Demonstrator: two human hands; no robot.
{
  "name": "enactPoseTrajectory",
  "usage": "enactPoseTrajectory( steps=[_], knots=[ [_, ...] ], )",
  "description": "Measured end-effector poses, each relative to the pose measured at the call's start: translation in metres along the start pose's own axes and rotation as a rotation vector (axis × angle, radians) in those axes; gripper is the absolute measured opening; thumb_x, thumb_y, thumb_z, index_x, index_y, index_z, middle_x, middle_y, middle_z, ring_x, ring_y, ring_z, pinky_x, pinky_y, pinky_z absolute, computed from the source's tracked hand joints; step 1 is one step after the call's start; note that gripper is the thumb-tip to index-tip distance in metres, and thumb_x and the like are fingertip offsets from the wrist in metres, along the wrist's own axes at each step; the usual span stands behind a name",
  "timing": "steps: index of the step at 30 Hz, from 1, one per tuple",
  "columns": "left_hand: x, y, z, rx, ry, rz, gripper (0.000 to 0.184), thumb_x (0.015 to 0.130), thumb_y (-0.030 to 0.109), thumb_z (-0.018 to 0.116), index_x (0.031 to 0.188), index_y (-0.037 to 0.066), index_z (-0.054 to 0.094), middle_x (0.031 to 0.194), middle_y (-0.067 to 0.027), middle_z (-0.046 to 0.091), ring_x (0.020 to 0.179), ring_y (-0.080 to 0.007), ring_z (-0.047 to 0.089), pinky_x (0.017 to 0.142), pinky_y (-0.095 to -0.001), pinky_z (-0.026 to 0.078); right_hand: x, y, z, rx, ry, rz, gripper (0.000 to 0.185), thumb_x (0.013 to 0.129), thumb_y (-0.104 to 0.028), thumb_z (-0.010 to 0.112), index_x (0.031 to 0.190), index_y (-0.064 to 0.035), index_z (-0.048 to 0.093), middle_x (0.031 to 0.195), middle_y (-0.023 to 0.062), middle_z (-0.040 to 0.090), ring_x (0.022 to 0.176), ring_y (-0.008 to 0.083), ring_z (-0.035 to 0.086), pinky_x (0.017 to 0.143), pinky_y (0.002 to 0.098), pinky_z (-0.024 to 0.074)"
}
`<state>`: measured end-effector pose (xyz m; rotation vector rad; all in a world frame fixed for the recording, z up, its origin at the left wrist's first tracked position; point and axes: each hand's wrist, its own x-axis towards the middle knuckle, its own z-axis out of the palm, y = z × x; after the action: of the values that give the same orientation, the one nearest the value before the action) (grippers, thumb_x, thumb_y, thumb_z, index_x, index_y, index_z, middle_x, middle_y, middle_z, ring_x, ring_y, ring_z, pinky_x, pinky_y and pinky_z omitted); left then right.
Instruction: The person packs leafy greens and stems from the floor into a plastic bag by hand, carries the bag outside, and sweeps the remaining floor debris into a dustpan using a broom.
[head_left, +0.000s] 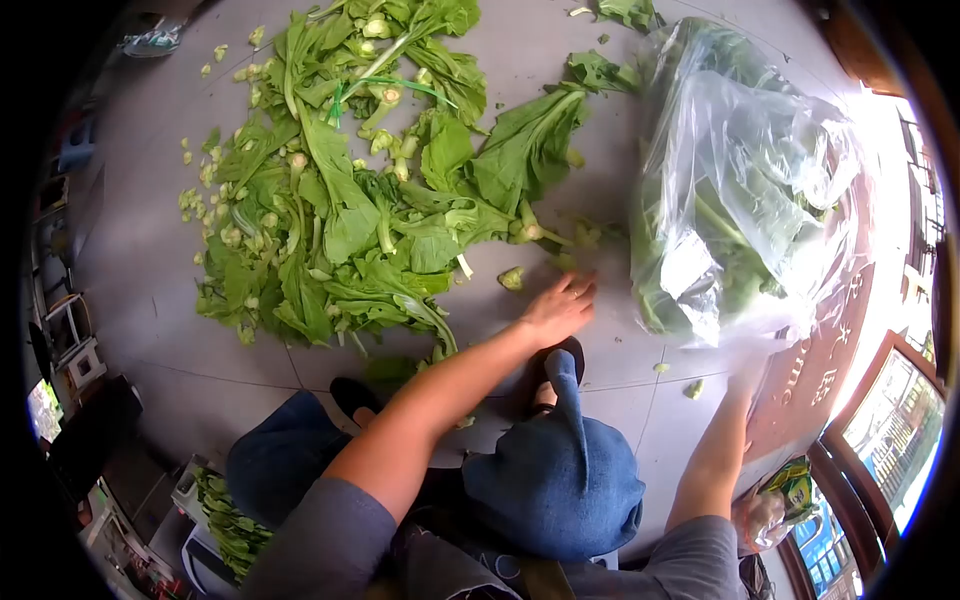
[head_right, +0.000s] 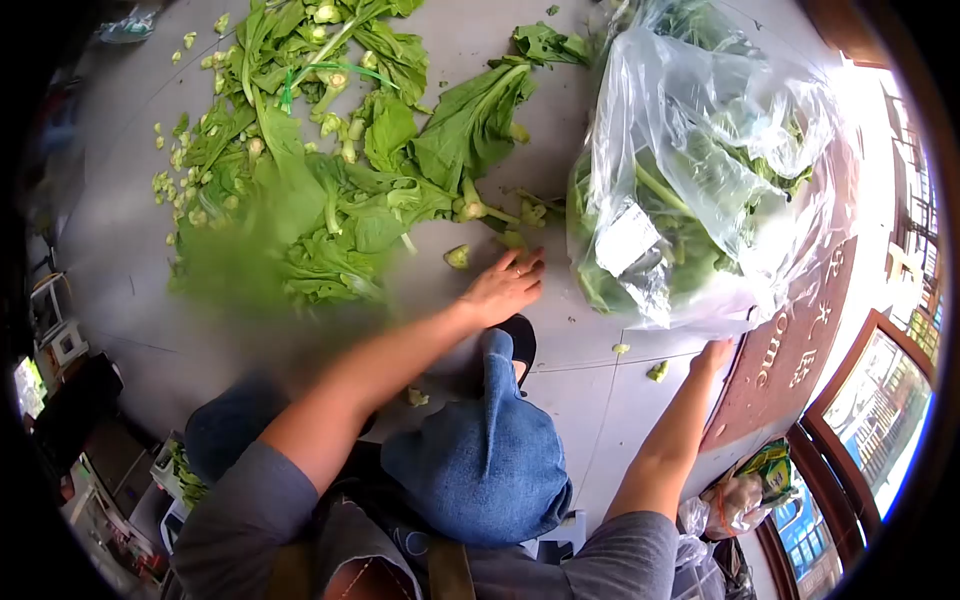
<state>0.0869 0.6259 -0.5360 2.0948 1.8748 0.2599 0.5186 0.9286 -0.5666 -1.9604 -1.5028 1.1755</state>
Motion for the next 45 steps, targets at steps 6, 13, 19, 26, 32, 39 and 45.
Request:
enactPoseTrajectory(
  steps=[6,13,19,26,32,39,45],
  knots=[
    [-0.020,-0.100,-0.057,0.069,0.119,-0.179,0.025,0.074,0.022,0.059,0.093,0.007,0.058,0.128,-0.0107,0.041,0.127,-0.0312,0.025,0.102,-0.0504,0.018,-0.162,-0.021,0.113,-0.120,0.364,0.322,0.038,0.079,-0.027,0.058,0.109,-0.0046,0.051,0.089,0.0087,0.058,0.075,0.0183,0.056,0.064,0.0310,0.0461],
    [-0.050,-0.170,-0.097,0.192,0.085,-0.540,0.025,0.075,0.025,0.060,0.091,0.006,0.059,0.127,-0.0088,0.042,0.124,-0.0321,0.029,0.100,-0.0511,0.019,-0.305,-0.218,0.210,-0.400,-0.710,-0.413,0.034,0.078,-0.021,0.065,0.106,-0.0035,0.057,0.089,0.0096,0.063,0.083,0.0216,0.060,0.079,0.0302,0.0461],
    [-0.075,-0.180,-0.114,0.229,0.259,-0.585,0.029,0.078,0.029,0.060,0.097,0.008,0.061,0.124,-0.0113,0.045,0.119,-0.0326,0.036,0.098,-0.0490,0.023,-0.215,-0.336,0.133,-0.886,0.363,-0.985,0.062,0.069,-0.017,0.071,0.123,-0.0027,0.042,0.119,0.0197,0.049,0.107,0.0309,0.049,0.090,0.0414,0.0375],
    [-0.011,-0.019,-0.171,-1.961,0.109,-0.447,0.080,0.074,0.039,0.069,0.125,-0.009,0.031,0.116,-0.0175,0.047,0.105,-0.0196,0.048,0.086,-0.0289,0.041,-0.277,-0.317,0.195,-0.592,-0.621,-0.895,0.013,0.075,-0.011,0.056,0.083,-0.0038,0.047,0.059,0.0168,0.054,0.054,0.0369,0.054,0.049,0.0427,0.0443],
    [-0.012,0.004,-0.167,-2.056,0.553,-0.891,0.018,0.083,0.012,0.058,0.097,0.000,0.056,0.083,-0.0013,0.056,0.069,-0.0060,0.051,0.058,-0.0218,0.042,-0.334,-0.328,0.212,-0.232,-1.049,-0.613,0.013,0.076,-0.008,0.054,0.086,-0.0050,0.048,0.064,0.0168,0.055,0.058,0.0356,0.055,0.053,0.0405,0.0436],
    [-0.050,-0.027,-0.218,-1.387,0.850,-1.026,0.022,0.086,0.007,0.054,0.106,-0.001,0.055,0.096,-0.0028,0.059,0.085,-0.0080,0.052,0.073,-0.0219,0.042,-0.343,-0.334,0.250,-0.100,-1.236,-0.636,0.031,0.081,-0.024,0.063,0.104,-0.0045,0.052,0.075,0.0095,0.058,0.068,0.0128,0.057,0.058,0.0293,0.0439],
    [-0.052,-0.062,-0.179,-1.361,0.874,-0.789,0.040,0.077,0.014,0.066,0.111,0.000,0.051,0.097,-0.0058,0.058,0.084,-0.0107,0.053,0.076,-0.0240,0.042,-0.241,-0.407,0.238,0.643,-0.747,0.066,0.063,0.083,-0.045,0.055,0.118,0.0054,0.040,0.109,0.0140,0.052,0.090,0.0196,0.054,0.081,0.0277,0.0419]
  ],
)
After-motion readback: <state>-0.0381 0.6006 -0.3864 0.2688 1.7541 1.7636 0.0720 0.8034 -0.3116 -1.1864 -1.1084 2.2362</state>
